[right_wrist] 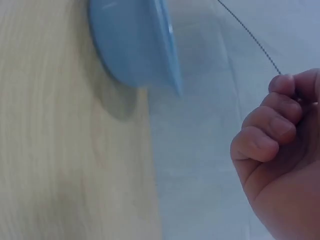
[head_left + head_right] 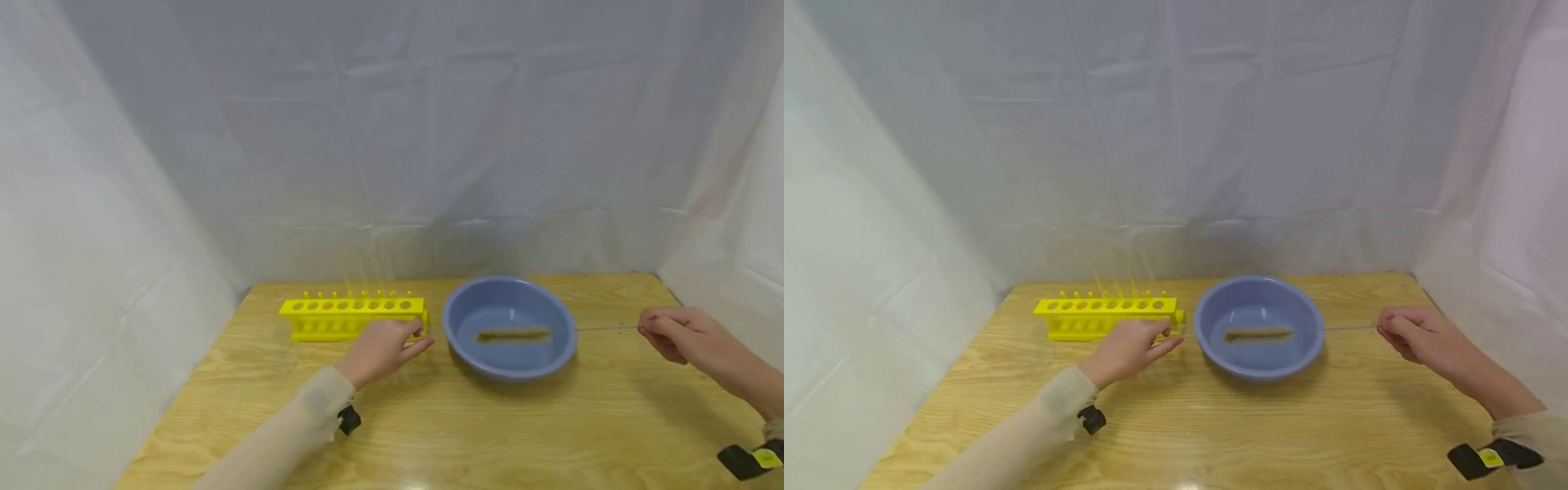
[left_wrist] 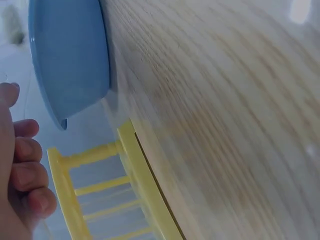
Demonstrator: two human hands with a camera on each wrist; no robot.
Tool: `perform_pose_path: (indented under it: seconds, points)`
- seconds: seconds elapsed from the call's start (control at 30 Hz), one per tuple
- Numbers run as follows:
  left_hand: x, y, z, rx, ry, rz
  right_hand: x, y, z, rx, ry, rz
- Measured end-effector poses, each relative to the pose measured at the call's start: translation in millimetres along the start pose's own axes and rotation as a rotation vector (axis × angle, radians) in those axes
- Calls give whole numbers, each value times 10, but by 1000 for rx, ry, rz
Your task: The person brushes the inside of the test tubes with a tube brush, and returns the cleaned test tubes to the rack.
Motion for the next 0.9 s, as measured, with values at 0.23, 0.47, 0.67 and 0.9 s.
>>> perform_pose_path:
  seconds: [0.23, 0.47, 0.67, 0.9]
  points:
    - [-20, 49, 6, -61, -9, 11, 11, 159, -131, -3, 8, -5]
    - [-103, 186, -21, -202, 90, -66, 106, 254, -123, 66, 42, -70]
    - [-238, 260, -56, -247, 103, -126, 191, 291, -78, 124, 72, -66]
    - [-410, 290, -64, -292, 93, -173, 235, 247, -30, 149, 79, -30]
Point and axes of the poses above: each hand's wrist, its own x-axis away from the middle knuckle, its own z-axis out of the back of the hand, y = z × x, the point moved 2 cm from there along -x, towards the middle knuckle, and after that the axes turned 14 degrees about y, right-handed, at the moved point
